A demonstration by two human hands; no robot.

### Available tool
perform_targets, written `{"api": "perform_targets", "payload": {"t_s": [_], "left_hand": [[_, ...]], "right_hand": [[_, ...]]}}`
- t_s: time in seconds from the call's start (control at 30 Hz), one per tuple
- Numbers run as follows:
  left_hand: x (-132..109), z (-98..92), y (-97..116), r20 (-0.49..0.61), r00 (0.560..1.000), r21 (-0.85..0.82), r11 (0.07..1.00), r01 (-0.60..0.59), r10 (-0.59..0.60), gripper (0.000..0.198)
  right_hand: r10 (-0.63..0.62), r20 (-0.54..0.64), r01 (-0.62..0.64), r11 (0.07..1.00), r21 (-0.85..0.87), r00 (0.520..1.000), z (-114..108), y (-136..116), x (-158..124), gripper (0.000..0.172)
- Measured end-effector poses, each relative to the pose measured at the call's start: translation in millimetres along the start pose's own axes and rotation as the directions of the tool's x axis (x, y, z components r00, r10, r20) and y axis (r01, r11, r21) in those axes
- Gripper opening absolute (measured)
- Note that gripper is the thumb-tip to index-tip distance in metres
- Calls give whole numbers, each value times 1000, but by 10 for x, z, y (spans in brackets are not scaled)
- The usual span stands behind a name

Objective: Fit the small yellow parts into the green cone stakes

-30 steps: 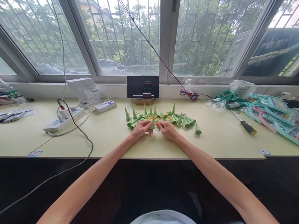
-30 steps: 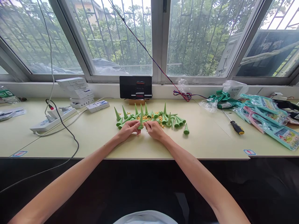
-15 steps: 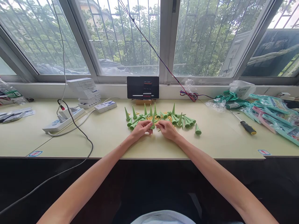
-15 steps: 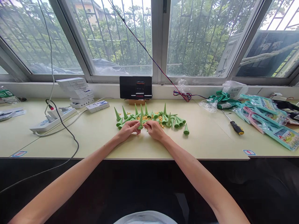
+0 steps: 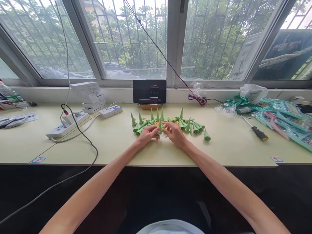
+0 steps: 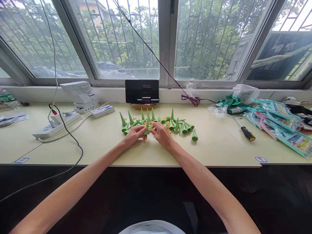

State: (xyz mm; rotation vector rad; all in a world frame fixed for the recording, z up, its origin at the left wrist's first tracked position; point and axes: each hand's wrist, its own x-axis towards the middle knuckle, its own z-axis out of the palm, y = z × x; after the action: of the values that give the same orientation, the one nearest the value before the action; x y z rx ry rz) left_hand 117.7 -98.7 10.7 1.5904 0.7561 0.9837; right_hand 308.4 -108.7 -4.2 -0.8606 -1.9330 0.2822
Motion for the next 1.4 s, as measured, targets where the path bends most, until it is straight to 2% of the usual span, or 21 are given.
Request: {"api": "perform_targets", "payload": {"t_s": [0.17, 0.37, 0.6, 0.9, 1.1, 1.23, 1.3, 1.4], "left_hand": [[10, -17, -19, -21, 1000, -68, 998, 5, -7, 37], [24, -16, -31, -29, 999, -84, 996, 23, -26, 38], [11, -18, -15, -10, 1000, -73, 997, 11, -12, 36], [2, -12, -15, -5, 1000, -84, 996, -10, 9, 34], [3, -4, -4, 20, 999, -44, 999, -26, 27, 35], [3, 4, -1, 20, 998, 16, 998, -61, 60, 36], [0, 9, 5, 19, 997, 46, 996, -76, 75, 36], [-9, 20, 23, 19, 996, 83, 992, -92, 91, 37]], "right_hand": [[-81, 41, 86, 984, -158, 996, -6, 6, -1, 24], [-140, 60, 151, 955, -256, 988, 14, 4, 5, 25], [-159, 32, 162, 960, -229, 987, 31, 44, 5, 24], [-61, 56, 70, 982, -174, 997, 13, -5, 5, 34], [83, 33, -82, 996, -37, 996, 22, -59, 18, 40], [232, 57, -238, 962, 132, 971, 43, -70, 46, 44], [332, 128, -355, 890, 286, 935, 55, -61, 60, 46], [418, 287, -506, 685, 524, 862, 60, -48, 73, 46]]}}
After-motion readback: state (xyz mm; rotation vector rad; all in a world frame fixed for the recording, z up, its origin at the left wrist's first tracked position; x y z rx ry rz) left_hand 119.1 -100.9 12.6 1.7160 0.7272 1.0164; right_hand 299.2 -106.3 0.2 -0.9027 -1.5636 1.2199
